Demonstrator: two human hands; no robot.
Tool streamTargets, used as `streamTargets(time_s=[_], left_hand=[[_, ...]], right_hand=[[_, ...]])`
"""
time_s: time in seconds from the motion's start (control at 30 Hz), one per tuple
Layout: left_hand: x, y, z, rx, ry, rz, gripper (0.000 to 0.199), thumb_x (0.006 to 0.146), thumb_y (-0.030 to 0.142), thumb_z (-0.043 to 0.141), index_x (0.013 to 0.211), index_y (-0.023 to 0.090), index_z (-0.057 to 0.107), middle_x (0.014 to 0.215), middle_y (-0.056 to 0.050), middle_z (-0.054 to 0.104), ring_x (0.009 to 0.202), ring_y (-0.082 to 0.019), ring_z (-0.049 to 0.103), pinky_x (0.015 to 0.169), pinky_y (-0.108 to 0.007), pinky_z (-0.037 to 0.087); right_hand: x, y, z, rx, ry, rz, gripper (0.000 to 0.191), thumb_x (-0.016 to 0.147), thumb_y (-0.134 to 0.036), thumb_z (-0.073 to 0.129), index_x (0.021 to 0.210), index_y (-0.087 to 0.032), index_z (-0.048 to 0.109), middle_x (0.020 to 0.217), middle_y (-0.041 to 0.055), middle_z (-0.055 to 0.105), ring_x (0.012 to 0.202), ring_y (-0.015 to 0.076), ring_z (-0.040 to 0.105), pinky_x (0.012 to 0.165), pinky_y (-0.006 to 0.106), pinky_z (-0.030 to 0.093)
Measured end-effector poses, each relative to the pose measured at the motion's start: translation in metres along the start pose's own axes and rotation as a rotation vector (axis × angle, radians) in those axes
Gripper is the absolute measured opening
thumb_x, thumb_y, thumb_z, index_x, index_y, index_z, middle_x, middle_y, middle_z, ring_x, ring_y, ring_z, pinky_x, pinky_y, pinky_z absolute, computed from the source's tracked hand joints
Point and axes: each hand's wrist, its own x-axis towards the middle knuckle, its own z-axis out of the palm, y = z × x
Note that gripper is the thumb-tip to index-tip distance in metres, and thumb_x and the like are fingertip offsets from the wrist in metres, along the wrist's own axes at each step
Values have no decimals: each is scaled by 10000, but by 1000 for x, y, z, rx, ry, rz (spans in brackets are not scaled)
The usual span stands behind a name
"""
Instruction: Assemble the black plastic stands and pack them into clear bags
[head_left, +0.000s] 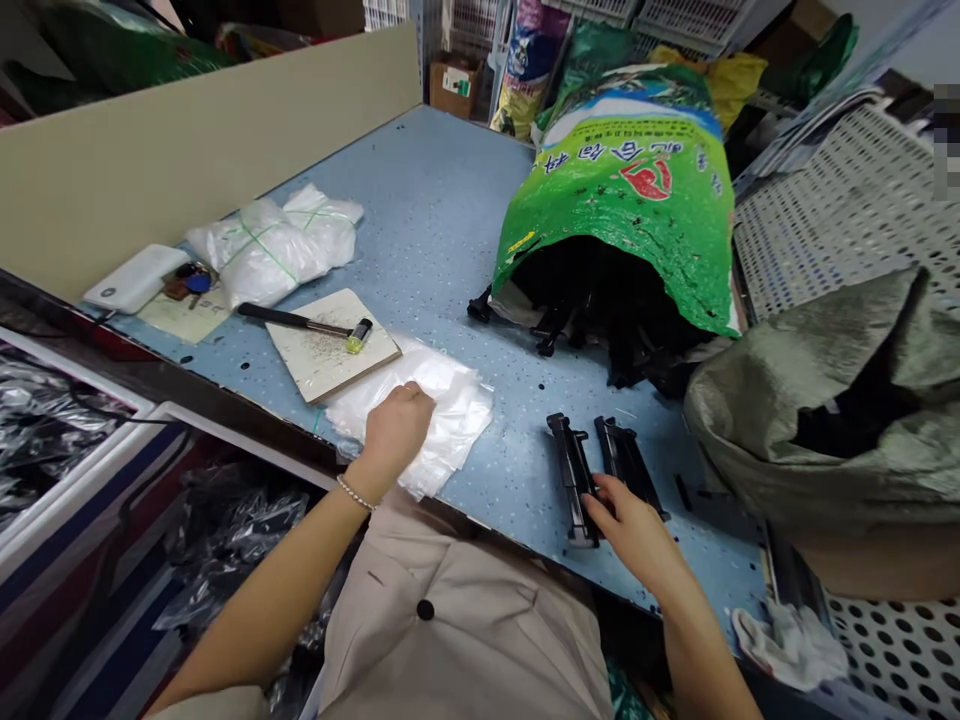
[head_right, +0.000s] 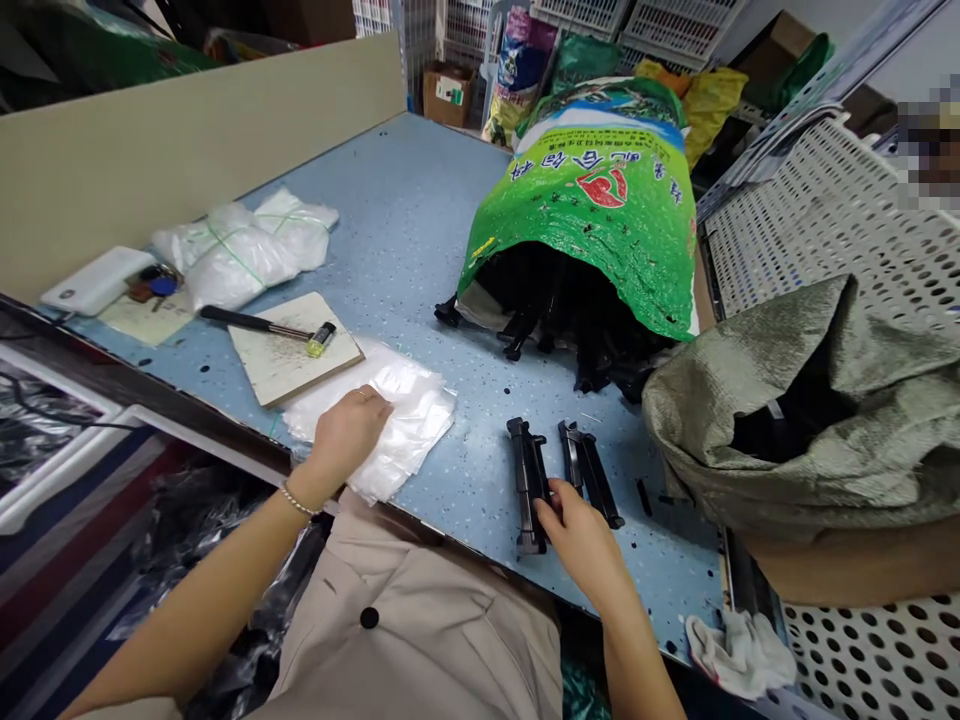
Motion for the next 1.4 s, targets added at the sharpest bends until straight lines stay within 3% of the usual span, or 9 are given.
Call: streamTargets(time_s=[0.17,0.27,0.47,0.63,0.8,0.93,1.1,1.27,1.4], left_hand=[[14,-32,-20,-676,-134,-356,222,716,345,706,629,174,593,585,6,557,538,-111,488,534,-249,380],[14,-40,-25,-945,-188,-432,218,674,351,741,642,167,630,559,22,541,507,-84,445,518,-234,354],[11,-36,-22,-1204,-85,-488,239,562,285,826,606,153,631,631,10,613,542,-67,490,556,-222,390],[6,-36,-23,-1194,-91,-429,206,663,322,739,727,136,678,719,-41,667,645,-129,591,665,-289,487],[-7,-46,-35,-613,315,-128,87,772,198,570,778,173,653,903,-59,679,843,-181,631,788,-343,518],[-10,-50,-39,-229,207,90,284,804,118,445,863,179,716,1092,-106,666,1044,-251,603,932,-441,483],[-5,-51,-34,-614,41,-69,348,787,239,590,1118,185,684,1171,-109,650,818,-187,631,749,-367,541],[-10,-56,-41,-737,28,-147,374,799,258,594,1163,211,664,1151,-89,655,760,-136,573,698,-305,519],[-13,-54,-46,-529,59,-53,450,817,187,517,1256,232,606,1321,-100,556,793,-135,591,722,-306,524]], right_hand=[[12,-34,18,802,-200,-84,418,789,-483,631,1075,-178,632,864,44,688,744,167,614,632,261,481],[23,-74,31,1081,-347,-108,343,744,-462,709,941,-183,675,798,24,672,589,119,553,540,241,464],[49,-149,59,1350,-603,-95,371,679,-393,779,971,-193,668,818,17,685,595,117,576,533,248,509],[68,-185,91,1378,-592,-30,328,626,-373,811,841,-169,670,708,-7,670,573,111,582,541,244,518],[77,-176,89,1329,-476,-44,305,631,-359,817,799,-153,667,602,-31,625,485,79,531,446,179,459],[64,-155,70,1412,-537,-41,263,685,-320,790,847,-159,659,668,-13,657,542,93,591,471,171,506],[40,-139,76,1509,-1039,200,192,840,-224,631,997,-114,625,796,55,703,642,111,669,530,164,559],[36,-129,87,1607,-909,322,136,904,-149,538,1018,-87,578,801,87,701,643,122,686,545,163,577],[36,-132,81,1649,-1221,338,299,953,-233,481,1182,-44,520,797,68,678,612,77,648,532,107,555]])
